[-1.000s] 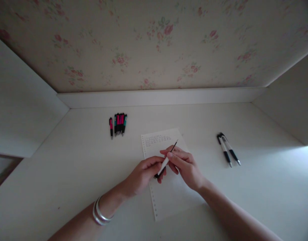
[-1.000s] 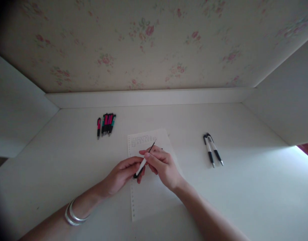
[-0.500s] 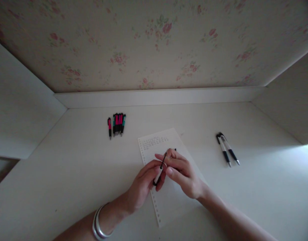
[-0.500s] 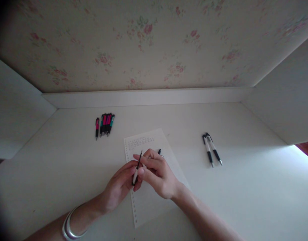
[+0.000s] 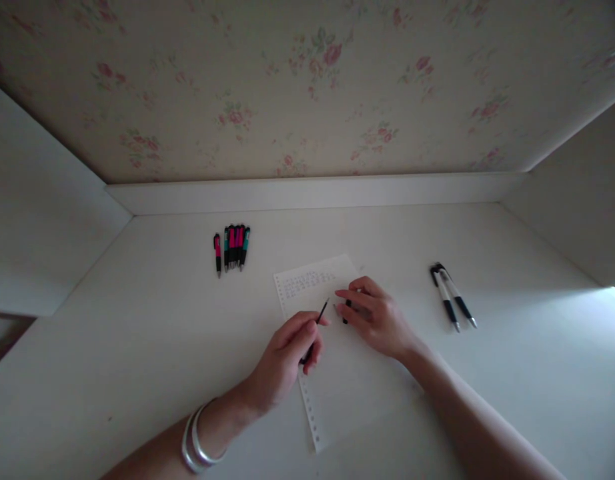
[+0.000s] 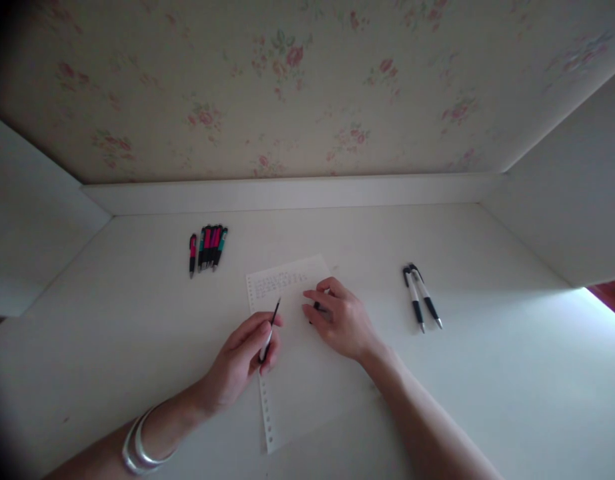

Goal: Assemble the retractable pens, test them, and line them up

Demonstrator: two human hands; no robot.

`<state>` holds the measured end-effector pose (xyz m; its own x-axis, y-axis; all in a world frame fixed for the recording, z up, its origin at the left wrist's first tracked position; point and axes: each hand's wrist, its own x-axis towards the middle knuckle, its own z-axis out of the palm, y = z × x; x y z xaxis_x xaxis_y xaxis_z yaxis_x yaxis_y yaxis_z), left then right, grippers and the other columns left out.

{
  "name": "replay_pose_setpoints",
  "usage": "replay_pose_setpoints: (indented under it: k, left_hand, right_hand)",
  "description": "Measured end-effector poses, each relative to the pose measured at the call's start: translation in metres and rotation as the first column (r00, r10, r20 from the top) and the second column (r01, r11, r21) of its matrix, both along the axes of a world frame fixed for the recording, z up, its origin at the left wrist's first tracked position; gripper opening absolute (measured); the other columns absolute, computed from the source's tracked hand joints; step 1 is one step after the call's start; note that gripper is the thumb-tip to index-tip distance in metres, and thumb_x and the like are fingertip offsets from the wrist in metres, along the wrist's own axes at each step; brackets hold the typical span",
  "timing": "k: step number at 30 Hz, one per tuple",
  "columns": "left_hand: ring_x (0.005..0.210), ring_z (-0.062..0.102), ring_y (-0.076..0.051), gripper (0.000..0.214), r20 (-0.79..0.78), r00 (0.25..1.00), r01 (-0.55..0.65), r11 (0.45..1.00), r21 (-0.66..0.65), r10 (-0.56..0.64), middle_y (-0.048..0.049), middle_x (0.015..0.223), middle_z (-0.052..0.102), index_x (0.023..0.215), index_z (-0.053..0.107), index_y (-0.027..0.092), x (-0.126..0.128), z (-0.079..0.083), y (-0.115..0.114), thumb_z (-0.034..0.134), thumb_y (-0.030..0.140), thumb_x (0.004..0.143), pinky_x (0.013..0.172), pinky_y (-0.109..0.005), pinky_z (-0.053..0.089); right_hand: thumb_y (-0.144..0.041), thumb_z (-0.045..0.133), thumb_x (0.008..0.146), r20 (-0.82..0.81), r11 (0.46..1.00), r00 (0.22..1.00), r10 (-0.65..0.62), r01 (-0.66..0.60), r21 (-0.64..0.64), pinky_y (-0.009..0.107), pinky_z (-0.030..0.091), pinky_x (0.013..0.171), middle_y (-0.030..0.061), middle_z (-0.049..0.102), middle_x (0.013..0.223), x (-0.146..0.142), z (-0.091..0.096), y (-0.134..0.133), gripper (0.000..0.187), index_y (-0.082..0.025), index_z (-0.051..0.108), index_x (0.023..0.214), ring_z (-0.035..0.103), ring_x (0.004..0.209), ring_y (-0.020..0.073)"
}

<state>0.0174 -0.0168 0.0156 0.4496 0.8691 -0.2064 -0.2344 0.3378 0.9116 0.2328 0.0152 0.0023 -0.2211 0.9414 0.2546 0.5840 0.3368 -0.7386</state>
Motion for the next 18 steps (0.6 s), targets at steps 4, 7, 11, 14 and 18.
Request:
replay_pose_setpoints:
  k: [4, 7, 11, 14, 18]
  left_hand:
    - [0.049, 0.041, -0.007, 0.035, -0.034, 0.998, -0.054, 0.998, -0.016, 0.054, 0.0057, 0.062, 0.05, 0.091, 0.054, 0.019, 0.0035, 0.0003, 0.0017, 0.051, 0.053, 0.097, 0.046, -0.019, 0.031]
    - [0.047, 0.042, -0.007, 0.032, -0.034, 0.997, -0.067, 0.997, -0.024, 0.067, 0.006, 0.062, 0.051, 0.092, 0.053, 0.019, 0.0049, -0.0005, 0.0018, 0.05, 0.051, 0.097, 0.046, -0.019, 0.031]
    - [0.046, 0.042, -0.007, 0.03, -0.021, 0.998, -0.059, 0.997, -0.044, 0.058, 0.0062, 0.061, 0.052, 0.104, 0.053, 0.02, 0.005, -0.001, 0.001, 0.048, 0.048, 0.098, 0.045, -0.019, 0.032]
    - [0.046, 0.041, -0.007, 0.03, -0.031, 0.998, -0.063, 0.997, -0.043, 0.062, 0.0064, 0.062, 0.052, 0.113, 0.052, 0.019, 0.0049, -0.0014, 0.0011, 0.047, 0.045, 0.099, 0.045, -0.019, 0.032]
    - [0.045, 0.04, -0.007, 0.026, -0.059, 0.998, -0.026, 0.999, -0.031, 0.024, 0.0064, 0.061, 0.051, 0.102, 0.054, 0.018, 0.0048, -0.0023, 0.0014, 0.045, 0.043, 0.099, 0.044, -0.02, 0.03]
  right_hand:
    - [-0.028, 0.062, 0.091, 0.155, 0.994, 0.987, 0.049, -0.063, 0.085, 0.034, 0.05, 0.065, 0.0099, 0.061, 0.098, -0.0002, -0.0023, 0.0007, 0.026, -0.018, 0.075, 0.111, 0.058, 0.07, 0.0167]
    - [-0.025, 0.065, 0.089, 0.237, 0.989, 0.97, 0.052, -0.083, 0.122, 0.034, 0.049, 0.067, 0.008, 0.062, 0.093, -0.0006, -0.0034, 0.0023, 0.02, -0.02, 0.078, 0.103, 0.056, 0.069, 0.0164]
    - [-0.023, 0.067, 0.087, 0.208, 0.99, 0.977, 0.052, -0.077, 0.115, 0.032, 0.048, 0.065, 0.0071, 0.063, 0.093, -0.0019, -0.0048, 0.0023, 0.014, -0.021, 0.078, 0.095, 0.057, 0.069, 0.0158]
    - [-0.023, 0.066, 0.088, 0.075, 0.996, 0.995, 0.068, -0.072, 0.06, 0.028, 0.048, 0.061, 0.0077, 0.064, 0.094, -0.0021, -0.0048, 0.0027, 0.011, -0.021, 0.077, 0.089, 0.06, 0.072, 0.0161]
    - [-0.026, 0.067, 0.087, -0.173, 0.999, 0.985, -0.027, 0.018, -0.049, 0.028, 0.049, 0.063, 0.0059, 0.069, 0.084, -0.0009, -0.0038, 0.0055, 0.01, -0.021, 0.076, 0.084, 0.062, 0.073, 0.0171]
